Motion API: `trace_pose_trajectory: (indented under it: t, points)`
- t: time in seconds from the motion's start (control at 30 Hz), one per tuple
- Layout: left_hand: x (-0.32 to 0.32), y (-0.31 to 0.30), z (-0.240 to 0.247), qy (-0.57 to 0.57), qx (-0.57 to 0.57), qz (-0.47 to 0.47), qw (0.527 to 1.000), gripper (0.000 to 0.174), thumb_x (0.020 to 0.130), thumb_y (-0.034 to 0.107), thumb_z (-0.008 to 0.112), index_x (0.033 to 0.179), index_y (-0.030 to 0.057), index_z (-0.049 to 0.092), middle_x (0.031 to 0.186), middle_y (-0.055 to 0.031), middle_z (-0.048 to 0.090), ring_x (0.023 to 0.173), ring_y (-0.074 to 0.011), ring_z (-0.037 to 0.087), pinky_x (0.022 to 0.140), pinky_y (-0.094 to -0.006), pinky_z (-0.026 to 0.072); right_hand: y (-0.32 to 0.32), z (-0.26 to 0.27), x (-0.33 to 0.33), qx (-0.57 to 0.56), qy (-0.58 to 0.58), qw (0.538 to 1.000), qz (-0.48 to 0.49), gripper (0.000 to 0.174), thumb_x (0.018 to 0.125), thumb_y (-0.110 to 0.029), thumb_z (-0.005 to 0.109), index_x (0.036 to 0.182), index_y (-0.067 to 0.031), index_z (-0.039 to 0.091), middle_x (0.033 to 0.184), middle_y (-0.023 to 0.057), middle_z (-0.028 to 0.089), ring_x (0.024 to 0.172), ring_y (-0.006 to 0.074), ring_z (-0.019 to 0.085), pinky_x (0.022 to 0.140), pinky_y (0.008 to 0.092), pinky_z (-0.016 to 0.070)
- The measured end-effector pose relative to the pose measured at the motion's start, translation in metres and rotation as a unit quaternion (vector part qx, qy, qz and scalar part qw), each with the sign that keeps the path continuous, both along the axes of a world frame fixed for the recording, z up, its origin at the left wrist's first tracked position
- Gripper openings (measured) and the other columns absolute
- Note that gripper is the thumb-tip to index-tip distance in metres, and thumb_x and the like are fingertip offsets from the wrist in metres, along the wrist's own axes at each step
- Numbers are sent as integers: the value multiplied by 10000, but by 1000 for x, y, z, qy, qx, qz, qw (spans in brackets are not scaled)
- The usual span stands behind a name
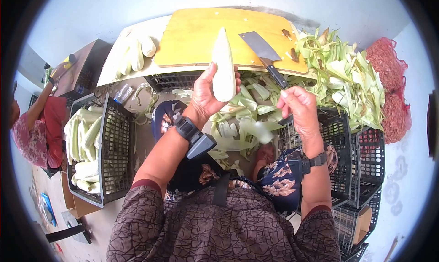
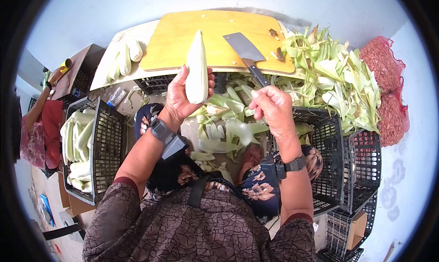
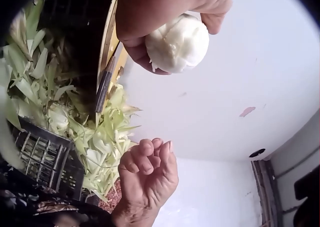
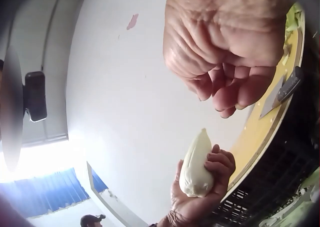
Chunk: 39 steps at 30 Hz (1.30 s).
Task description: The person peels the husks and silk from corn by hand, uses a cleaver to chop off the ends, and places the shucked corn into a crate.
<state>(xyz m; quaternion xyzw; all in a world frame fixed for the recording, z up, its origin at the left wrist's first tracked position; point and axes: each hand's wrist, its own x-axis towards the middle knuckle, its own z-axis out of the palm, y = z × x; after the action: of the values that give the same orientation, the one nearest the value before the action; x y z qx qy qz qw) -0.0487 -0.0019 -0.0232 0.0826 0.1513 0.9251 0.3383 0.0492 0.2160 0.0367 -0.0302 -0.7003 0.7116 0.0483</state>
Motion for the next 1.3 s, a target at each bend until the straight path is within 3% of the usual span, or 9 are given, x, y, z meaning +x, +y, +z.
trace_pose_trajectory:
  t: [0.13, 0.2, 0.37, 0.5, 0.57, 0.8, 1.0, 1.13, 1.3]
  points:
    - [4, 3, 0, 63, -61, 7, 996, 597, 817, 397, 585, 1179, -58, 447, 1006, -145, 562, 857, -252, 578, 761, -371, 494, -6, -4, 0, 23, -18, 1000, 7, 133, 861, -132, 573, 812, -8, 583, 661, 43, 604, 472, 47, 494, 438, 183, 408]
    - [7, 4, -3, 68, -125, 18, 990, 538, 801, 298, 635, 1191, -27, 458, 1043, -137, 581, 861, -219, 599, 768, -330, 502, -8, -6, -2, 19, -15, 1000, 7, 135, 862, -135, 574, 852, -1, 585, 668, 43, 603, 469, 48, 495, 439, 180, 411]
    - [12, 5, -5, 220, -203, -31, 954, 523, 789, 186, 647, 1220, -27, 444, 1066, -85, 584, 922, -159, 580, 830, -290, 470, -10, -6, -2, 28, -29, 999, 13, 257, 867, -177, 567, 1024, 26, 565, 741, 80, 612, 503, 74, 521, 470, 186, 435]
    - [25, 15, 8, 271, -213, -12, 939, 618, 761, 175, 654, 1279, -36, 391, 1106, -80, 574, 971, -131, 564, 841, -265, 457, -11, -4, -2, 27, -14, 1000, 10, 349, 858, -175, 583, 1128, 37, 516, 780, 91, 617, 562, 89, 559, 516, 196, 466]
    - [28, 16, 8, 278, -221, -48, 934, 563, 768, 152, 619, 1259, -38, 419, 1088, -81, 579, 969, -128, 552, 838, -256, 443, -9, -6, -3, 14, 28, 999, 14, 406, 853, -179, 590, 1182, 35, 485, 823, 92, 620, 612, 94, 568, 551, 201, 475]
    - [25, 17, -10, 225, -205, -176, 936, 632, 761, 275, 641, 1245, -59, 411, 1053, -163, 591, 899, -223, 611, 808, -310, 489, 6, -4, -4, -96, 54, 993, 33, 348, 880, -158, 542, 1172, 25, 495, 928, 139, 635, 593, 73, 533, 531, 189, 449]
    - [27, 17, -4, 220, -179, -243, 928, 636, 821, 406, 543, 1240, -53, 407, 1032, -206, 575, 895, -301, 608, 795, -373, 503, 14, -5, -6, -151, 21, 988, 13, 246, 886, -167, 535, 1002, 44, 582, 928, 174, 638, 547, 76, 520, 490, 183, 434]
    - [29, 19, -7, 172, -177, -235, 940, 642, 869, 466, 451, 1259, -39, 381, 1088, -207, 540, 932, -304, 589, 777, -429, 513, 16, -9, -8, -159, -6, 985, -71, 276, 883, -196, 556, 927, 73, 596, 697, 70, 601, 477, 78, 504, 448, 192, 421]
    - [25, 16, -4, 197, -242, -210, 926, 602, 836, 418, 555, 1209, -34, 418, 1079, -176, 541, 935, -285, 590, 774, -437, 523, 19, -14, -13, -164, -23, 977, -136, 253, 854, -192, 601, 888, 58, 608, 662, 59, 597, 463, 88, 507, 431, 208, 415]
